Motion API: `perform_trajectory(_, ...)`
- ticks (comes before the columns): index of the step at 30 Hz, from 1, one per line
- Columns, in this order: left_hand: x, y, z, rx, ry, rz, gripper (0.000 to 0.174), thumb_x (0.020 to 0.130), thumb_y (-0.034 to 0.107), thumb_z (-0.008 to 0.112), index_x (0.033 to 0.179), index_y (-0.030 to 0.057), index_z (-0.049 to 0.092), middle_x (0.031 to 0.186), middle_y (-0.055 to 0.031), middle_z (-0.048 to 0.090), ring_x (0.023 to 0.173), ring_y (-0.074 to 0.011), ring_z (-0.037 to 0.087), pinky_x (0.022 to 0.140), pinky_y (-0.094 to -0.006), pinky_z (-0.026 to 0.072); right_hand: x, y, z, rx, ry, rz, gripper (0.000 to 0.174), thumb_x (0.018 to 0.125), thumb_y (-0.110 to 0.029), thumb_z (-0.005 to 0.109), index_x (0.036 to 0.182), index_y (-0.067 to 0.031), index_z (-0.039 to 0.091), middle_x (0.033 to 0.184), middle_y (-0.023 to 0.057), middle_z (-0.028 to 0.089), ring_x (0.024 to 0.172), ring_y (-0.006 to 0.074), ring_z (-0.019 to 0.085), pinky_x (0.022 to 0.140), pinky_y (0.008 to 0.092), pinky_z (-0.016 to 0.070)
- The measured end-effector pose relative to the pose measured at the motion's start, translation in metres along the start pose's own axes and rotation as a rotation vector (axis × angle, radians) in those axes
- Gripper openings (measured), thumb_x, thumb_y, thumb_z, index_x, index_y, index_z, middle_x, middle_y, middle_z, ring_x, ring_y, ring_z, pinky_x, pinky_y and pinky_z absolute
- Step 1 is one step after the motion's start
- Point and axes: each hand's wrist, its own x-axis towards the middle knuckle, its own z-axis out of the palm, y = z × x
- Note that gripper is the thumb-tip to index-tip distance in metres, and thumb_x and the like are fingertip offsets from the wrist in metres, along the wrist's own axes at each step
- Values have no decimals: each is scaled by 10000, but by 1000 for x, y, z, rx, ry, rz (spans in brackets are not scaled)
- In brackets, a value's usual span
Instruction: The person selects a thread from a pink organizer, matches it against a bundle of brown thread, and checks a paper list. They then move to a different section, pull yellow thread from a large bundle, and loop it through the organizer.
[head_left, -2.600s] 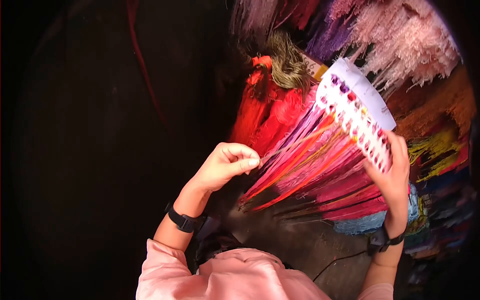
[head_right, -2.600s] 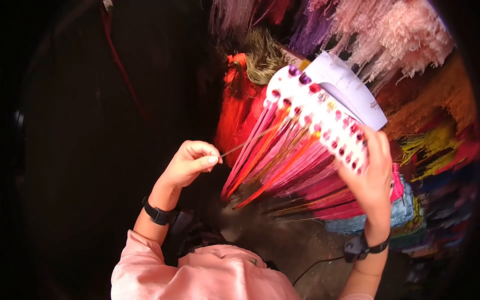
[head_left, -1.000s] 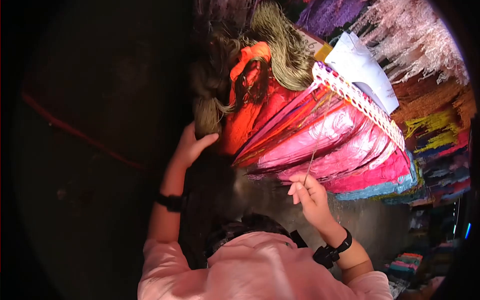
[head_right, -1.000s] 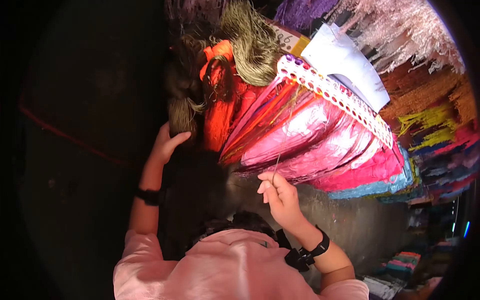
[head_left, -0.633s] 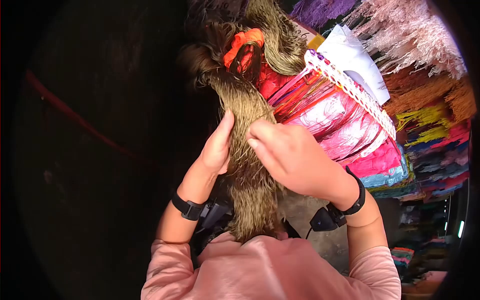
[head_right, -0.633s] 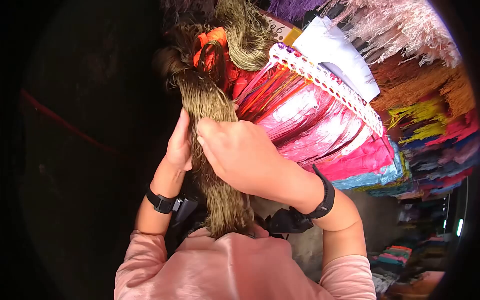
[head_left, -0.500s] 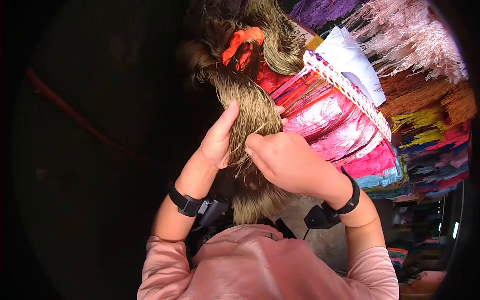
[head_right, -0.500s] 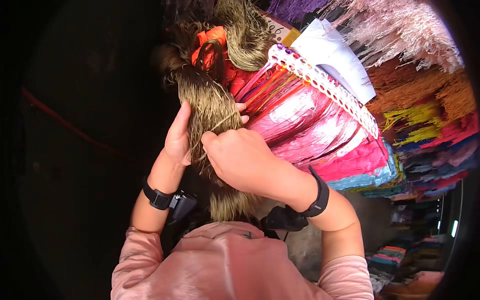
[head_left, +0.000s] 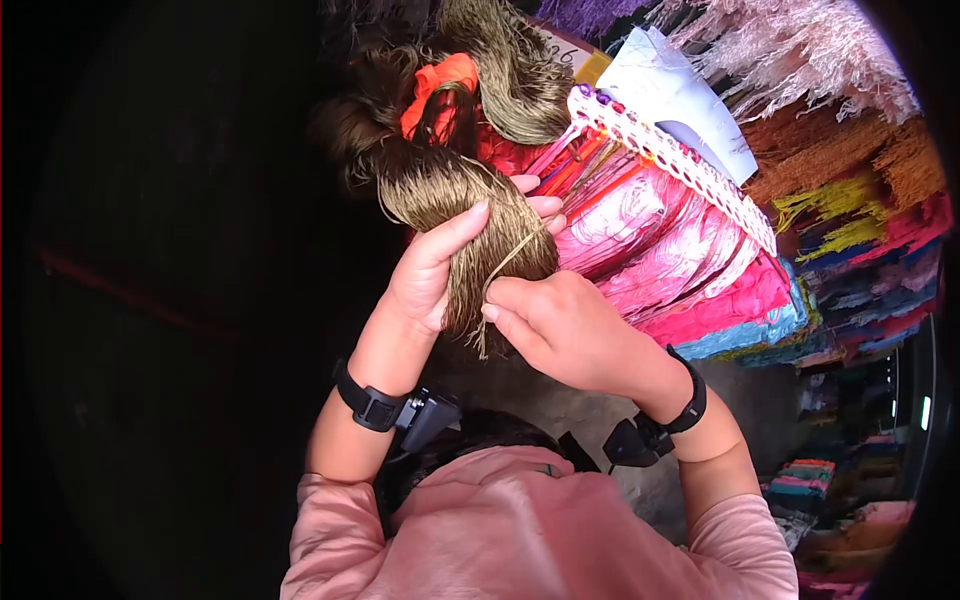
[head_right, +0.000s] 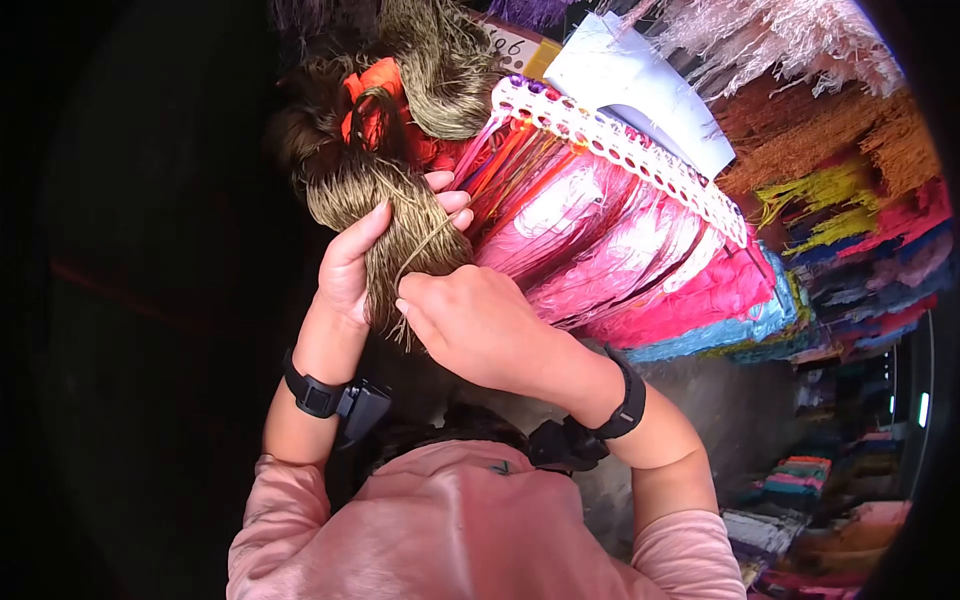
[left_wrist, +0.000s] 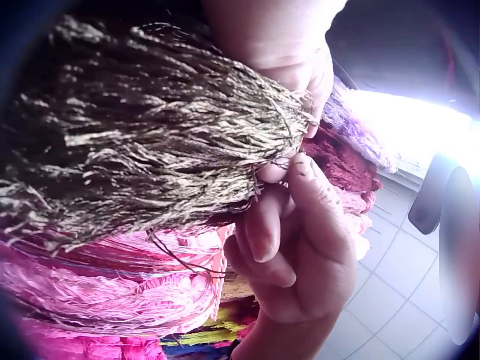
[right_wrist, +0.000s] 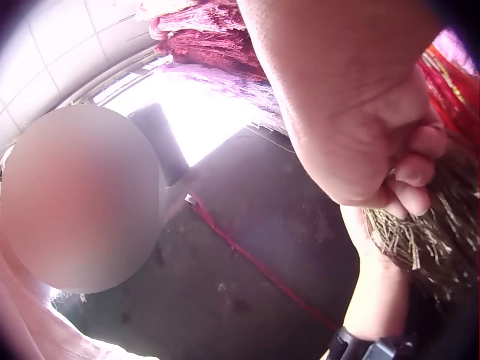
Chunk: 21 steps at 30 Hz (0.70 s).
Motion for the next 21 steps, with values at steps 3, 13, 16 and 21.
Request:
perform_trajectory(3, 0, 1, 2, -44, 32, -19, 558, 785, 170, 506, 1235, -61, 271, 1168, -237, 431, 1091, -313, 438, 949, -394, 333, 0, 1, 1, 47, 32, 9, 144, 790, -114, 492, 684, -18, 471, 526, 172, 452, 504, 345, 485, 453, 397, 358)
perform_trajectory(13, -2, 8, 13, 244, 147, 98, 595, 696, -52, 538, 1236, -17, 290, 1074, -195, 508, 1005, -250, 518, 861, -353, 427, 1, -2, 2, 275, 111, 37, 112, 781, -100, 499, 742, -1, 533, 540, 142, 511, 483, 260, 533, 472, 354, 427)
perform_trajectory(16, 1, 4, 7, -36, 174, 169, 487, 761, -45, 488, 1215, 0, 318, 1114, -180, 477, 1047, -245, 484, 892, -359, 409, -6, -5, 7, 571, 182, 146, 83, 803, -63, 490, 809, 9, 531, 577, 88, 524, 483, 151, 521, 467, 266, 422)
perform_trajectory(21, 3, 7, 8, -348, 107, 212, 403, 798, -39, 439, 1190, 11, 358, 1142, -159, 460, 1114, -252, 424, 929, -375, 376, -20, 7, 27, 806, 366, 131, 78, 836, -31, 452, 889, 10, 491, 655, 31, 539, 535, 56, 500, 479, 186, 403)
